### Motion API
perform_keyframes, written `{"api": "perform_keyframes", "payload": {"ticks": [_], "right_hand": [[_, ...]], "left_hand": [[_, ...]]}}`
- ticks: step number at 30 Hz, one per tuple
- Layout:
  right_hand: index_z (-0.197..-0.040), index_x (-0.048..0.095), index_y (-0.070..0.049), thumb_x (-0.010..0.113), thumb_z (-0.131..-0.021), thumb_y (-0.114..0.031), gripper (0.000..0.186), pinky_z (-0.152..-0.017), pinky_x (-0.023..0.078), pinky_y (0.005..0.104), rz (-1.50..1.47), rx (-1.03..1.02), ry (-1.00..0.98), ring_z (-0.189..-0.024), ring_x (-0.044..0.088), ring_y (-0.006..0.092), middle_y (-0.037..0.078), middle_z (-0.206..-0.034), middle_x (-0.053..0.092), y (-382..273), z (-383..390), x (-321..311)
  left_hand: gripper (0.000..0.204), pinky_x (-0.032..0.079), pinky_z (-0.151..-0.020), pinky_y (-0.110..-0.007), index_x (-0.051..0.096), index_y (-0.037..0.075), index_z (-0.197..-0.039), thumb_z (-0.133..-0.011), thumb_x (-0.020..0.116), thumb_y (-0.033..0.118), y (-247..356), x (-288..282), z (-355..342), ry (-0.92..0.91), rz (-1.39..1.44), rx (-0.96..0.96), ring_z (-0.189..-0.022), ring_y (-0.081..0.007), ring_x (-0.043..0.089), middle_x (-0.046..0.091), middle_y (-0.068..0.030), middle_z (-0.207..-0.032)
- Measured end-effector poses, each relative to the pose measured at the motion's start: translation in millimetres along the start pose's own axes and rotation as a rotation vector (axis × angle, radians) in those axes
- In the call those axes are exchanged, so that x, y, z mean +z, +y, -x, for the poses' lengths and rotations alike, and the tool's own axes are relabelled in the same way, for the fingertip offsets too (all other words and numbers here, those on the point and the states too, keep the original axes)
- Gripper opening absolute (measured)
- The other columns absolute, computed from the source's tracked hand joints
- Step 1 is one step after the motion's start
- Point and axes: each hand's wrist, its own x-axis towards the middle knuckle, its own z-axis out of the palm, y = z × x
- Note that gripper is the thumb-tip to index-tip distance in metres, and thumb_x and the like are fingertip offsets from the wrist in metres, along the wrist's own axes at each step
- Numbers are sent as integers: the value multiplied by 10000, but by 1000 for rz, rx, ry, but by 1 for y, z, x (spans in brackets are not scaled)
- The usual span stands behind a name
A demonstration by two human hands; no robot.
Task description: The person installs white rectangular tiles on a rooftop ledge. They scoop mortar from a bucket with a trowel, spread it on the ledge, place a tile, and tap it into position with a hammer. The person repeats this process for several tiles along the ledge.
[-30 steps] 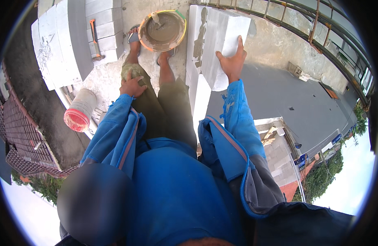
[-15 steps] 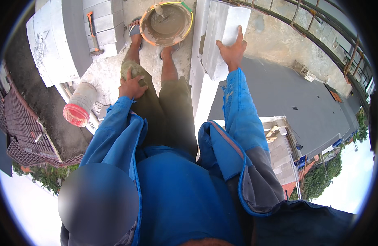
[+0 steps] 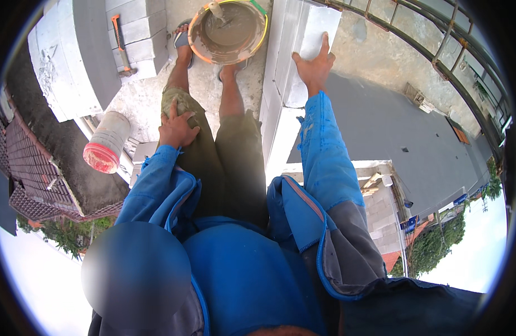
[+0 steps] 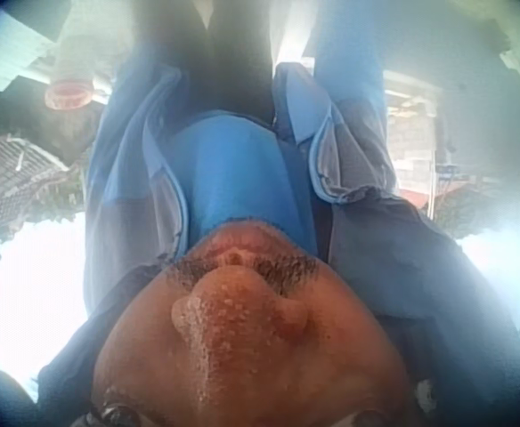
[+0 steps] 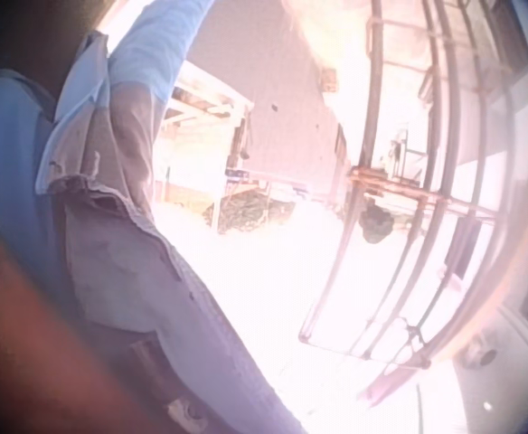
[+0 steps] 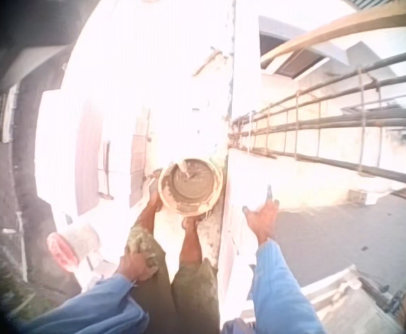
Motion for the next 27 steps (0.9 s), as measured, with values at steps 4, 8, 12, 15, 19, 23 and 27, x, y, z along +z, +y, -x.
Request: {"api": "perform_keyframes", "payload": {"ticks": [4,8,12,15,19,23,27], "right_hand": [[-1753,229,-326,959,-746,-293,1243,-1165,466,609,25,1,5,-1392,481,556,378,-1521,384,3,-2,2],[-1757,209,-333,958,-753,-356,1254,-1192,420,622,-7,-43,-4,-1413,441,554,362,-1494,403,12,-8,3],[-1762,217,-309,924,-802,-471,1203,-1210,404,625,41,-38,-26,-1468,394,576,383,-1555,360,11,-8,2],[-1763,229,-286,885,-839,-569,1168,-1230,378,641,-154,-33,-22,-1528,320,600,416,-1629,268,29,-6,2],[-1763,231,-270,866,-858,-603,1155,-1247,349,654,-38,-35,-65,-1567,248,610,431,-1673,183,51,34,5],[-1764,227,-275,911,-816,-547,1200,-1245,351,652,70,-79,-52,-1558,246,602,425,-1666,167,59,52,17],[-1764,224,-282,955,-761,-449,1252,-1228,376,643,147,-110,-42,-1531,259,605,420,-1645,166,65,49,21]], "left_hand": [[660,474,-1214,-604,674,397,-1482,-854,829,530,4,0,2,-2,-8,-3,-1553,-581,338,142,-70,-1833],[657,468,-1224,-589,675,395,-1482,-857,827,526,8,-1,2,-8,-35,-11,-1557,-576,338,154,-80,-1830],[649,476,-1219,-581,680,395,-1477,-857,822,526,8,7,-2,11,-36,-14,-1561,-568,337,168,-83,-1827],[649,481,-1215,-579,681,392,-1478,-860,814,539,7,9,-1,25,-41,-8,-1554,-559,353,177,-89,-1823],[644,489,-1204,-575,682,374,-1480,-871,799,549,4,8,3,40,-33,-16,-1542,-534,385,219,-105,-1807],[628,506,-1177,-580,682,338,-1489,-895,772,524,-7,17,-11,48,-10,-28,-1538,-523,404,343,-113,-1765],[620,509,-1176,-554,692,285,-1481,-902,754,500,-21,30,-31,-3,-16,-37,-1538,-483,422,400,-128,-1732]]}}
